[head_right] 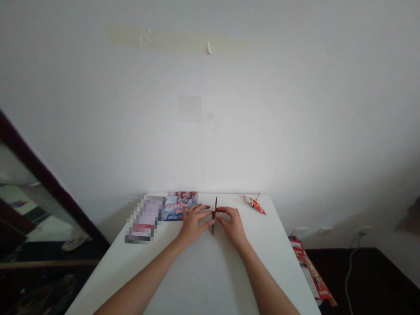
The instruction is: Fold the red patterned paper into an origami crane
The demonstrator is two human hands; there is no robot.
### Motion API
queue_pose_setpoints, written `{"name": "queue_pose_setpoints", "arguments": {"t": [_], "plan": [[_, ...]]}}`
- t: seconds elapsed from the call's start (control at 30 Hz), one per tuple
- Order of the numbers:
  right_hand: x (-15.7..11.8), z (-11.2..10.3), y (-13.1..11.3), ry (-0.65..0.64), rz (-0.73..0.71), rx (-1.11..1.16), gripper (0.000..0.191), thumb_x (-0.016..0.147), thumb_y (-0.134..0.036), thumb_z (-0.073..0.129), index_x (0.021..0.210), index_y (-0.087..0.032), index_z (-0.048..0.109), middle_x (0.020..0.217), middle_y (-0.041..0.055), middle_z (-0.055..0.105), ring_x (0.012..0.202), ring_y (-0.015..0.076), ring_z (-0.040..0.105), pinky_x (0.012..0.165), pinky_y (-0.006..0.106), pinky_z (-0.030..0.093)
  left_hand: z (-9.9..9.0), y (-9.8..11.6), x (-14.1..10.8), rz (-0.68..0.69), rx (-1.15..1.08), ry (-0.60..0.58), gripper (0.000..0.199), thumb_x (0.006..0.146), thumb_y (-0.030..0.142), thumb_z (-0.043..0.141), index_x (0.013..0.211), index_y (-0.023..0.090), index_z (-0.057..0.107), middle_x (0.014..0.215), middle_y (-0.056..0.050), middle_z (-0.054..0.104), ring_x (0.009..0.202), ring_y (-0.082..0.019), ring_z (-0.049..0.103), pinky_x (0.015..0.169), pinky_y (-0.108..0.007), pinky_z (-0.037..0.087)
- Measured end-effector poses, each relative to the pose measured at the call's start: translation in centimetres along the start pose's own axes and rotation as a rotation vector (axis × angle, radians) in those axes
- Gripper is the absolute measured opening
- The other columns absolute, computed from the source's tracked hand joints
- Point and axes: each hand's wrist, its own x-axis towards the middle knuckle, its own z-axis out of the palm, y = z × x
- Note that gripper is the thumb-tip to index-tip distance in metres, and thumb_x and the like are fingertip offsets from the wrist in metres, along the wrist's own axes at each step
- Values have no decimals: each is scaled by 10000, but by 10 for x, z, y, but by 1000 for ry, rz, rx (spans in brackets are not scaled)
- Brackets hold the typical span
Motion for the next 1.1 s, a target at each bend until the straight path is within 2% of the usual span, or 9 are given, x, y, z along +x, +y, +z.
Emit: {"name": "queue_pose_setpoints", "arguments": {"t": [0.63,0.93,1.1], "plan": [[0,-1,-3,-12,-8,8,294,828,-480,653,989,-263,767,1064,64,772,1075,273,672,1073,490,413,-2,1,1,-6,-1,-9,301,813,400,759,1113,374,742,1339,-18,666,1366,-318,460,1167,-755,105],[1,-2,-6,-12,10,-13,303,822,-475,645,991,-257,771,1034,66,776,1044,281,683,1051,493,435,-3,2,2,-17,-3,29,436,794,373,770,1223,331,705,1325,-56,675,1345,-322,498,1208,-683,158],[2,-3,-7,-2,-1,-7,306,830,-489,639,979,-256,771,1027,69,776,1035,284,687,1006,472,478,-6,2,2,-17,-22,9,330,808,350,759,1137,357,745,1323,-29,673,1346,-317,491,1202,-686,154]]}}
